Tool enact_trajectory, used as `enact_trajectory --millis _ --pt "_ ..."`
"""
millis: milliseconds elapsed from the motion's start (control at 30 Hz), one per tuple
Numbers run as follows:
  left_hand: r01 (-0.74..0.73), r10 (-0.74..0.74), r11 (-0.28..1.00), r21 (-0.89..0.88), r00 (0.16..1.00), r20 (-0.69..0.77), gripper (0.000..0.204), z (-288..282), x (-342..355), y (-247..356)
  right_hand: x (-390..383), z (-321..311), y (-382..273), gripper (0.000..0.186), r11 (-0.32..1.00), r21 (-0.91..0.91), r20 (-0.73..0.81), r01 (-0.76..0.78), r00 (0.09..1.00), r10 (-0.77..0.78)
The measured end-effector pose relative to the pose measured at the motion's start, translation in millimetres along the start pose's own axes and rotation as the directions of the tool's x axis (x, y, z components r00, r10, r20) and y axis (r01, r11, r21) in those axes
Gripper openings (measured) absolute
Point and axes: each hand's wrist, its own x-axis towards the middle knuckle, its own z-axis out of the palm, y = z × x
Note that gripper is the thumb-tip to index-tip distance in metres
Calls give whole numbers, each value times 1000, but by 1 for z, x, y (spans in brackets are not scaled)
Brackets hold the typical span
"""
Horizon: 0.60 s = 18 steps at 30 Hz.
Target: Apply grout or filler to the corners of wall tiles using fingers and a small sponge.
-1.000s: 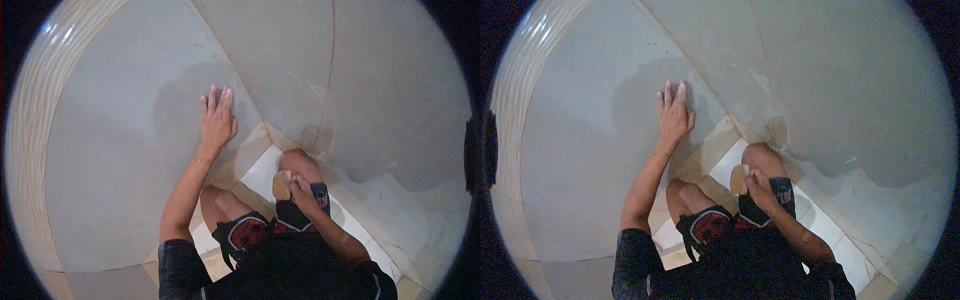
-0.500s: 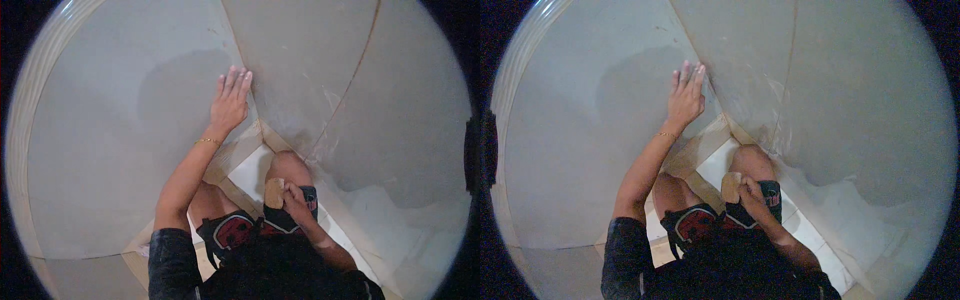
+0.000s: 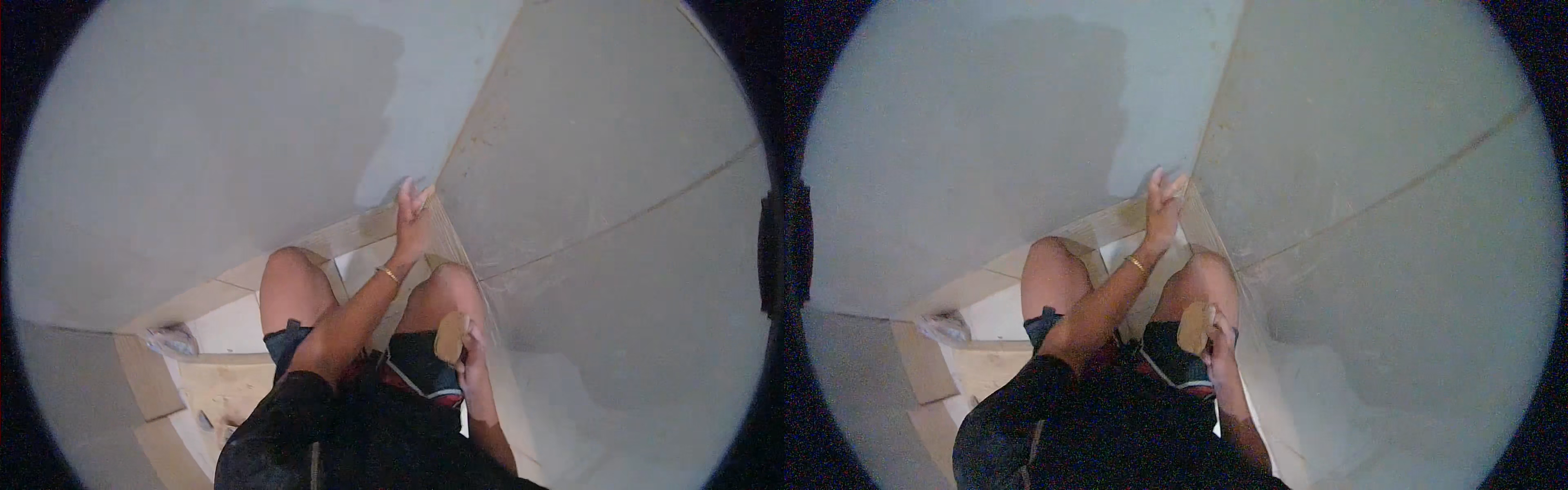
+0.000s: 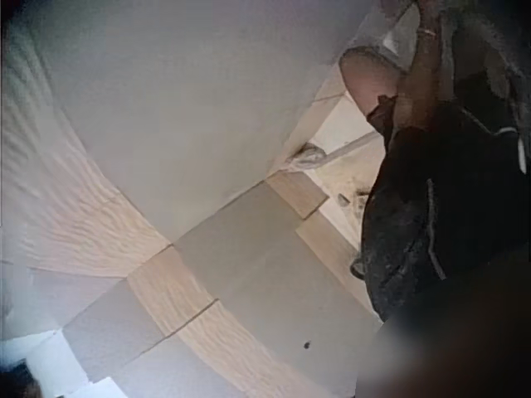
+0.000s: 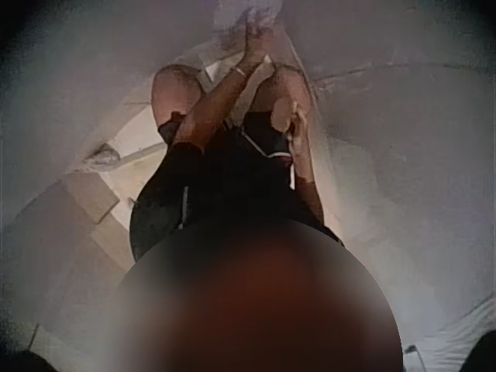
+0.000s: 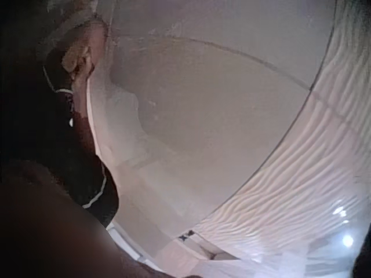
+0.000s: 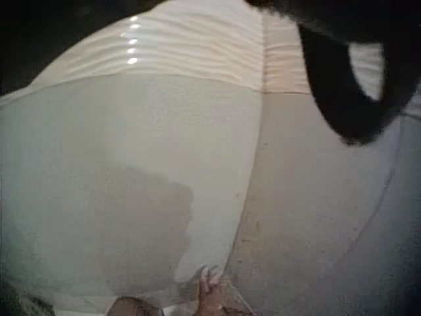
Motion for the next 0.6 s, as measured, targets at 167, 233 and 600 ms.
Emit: enact_trajectory --millis 167,233,600 --pt "150 -155 950 -272 988 3 64 46 -10 -25 -28 -9 9 42 999 -5 22 -36 999 36" --pt "157 -159 966 -204 987 8 64 67 -9 -9 -38 -15 12 45 1000 10 1 1 1000 -1" --pt "7 1 878 -478 1000 17 70 87 7 47 -61 -13 13 50 999 -53 -69 5 998 -9"
